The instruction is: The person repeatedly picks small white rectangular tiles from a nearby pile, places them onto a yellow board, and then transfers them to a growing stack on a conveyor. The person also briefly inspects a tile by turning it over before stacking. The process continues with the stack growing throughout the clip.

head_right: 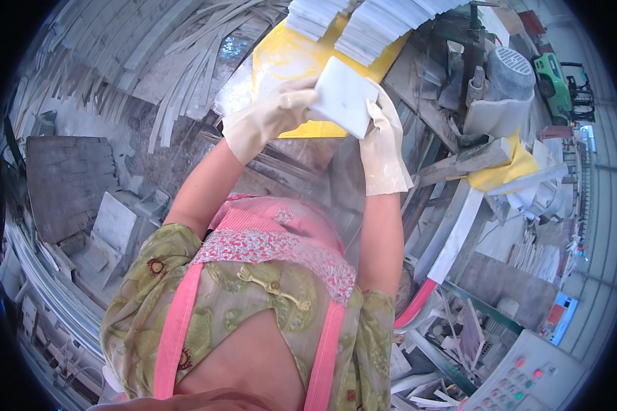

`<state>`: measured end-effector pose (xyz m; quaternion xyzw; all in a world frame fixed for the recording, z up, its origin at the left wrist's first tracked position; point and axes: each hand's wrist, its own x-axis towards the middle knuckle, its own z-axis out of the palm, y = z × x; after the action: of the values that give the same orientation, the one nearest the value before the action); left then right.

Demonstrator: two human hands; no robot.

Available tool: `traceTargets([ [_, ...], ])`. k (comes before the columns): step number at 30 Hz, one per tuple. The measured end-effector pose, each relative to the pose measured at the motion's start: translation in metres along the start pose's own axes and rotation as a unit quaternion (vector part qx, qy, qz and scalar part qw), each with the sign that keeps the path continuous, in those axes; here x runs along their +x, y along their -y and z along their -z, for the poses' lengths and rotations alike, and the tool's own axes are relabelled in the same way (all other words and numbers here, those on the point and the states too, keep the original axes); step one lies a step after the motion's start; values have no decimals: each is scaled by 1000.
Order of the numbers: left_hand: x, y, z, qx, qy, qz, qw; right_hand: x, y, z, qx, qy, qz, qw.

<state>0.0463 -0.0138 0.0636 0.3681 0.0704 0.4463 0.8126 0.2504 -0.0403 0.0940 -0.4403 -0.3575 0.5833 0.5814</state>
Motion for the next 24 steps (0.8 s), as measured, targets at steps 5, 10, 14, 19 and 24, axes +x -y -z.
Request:
traceTargets([
  [5,7,17,-1,-83,-200,19,976,8,-16,1,66,-70,-4,995],
  [10,9,26,1,178,-256,-3,950,0,-30,-11,59,-147,50,986],
  [14,18,31,-2,158,-250,-33,955,-10,-33,-19,57,-182,74,979],
  [19,17,33,-15,151,-205,-59,965,-14,-32,-21,71,-214,95,970],
  [24,17,37,-20,167,-181,-31,969,-19,-28,-22,64,-213,106,969],
])
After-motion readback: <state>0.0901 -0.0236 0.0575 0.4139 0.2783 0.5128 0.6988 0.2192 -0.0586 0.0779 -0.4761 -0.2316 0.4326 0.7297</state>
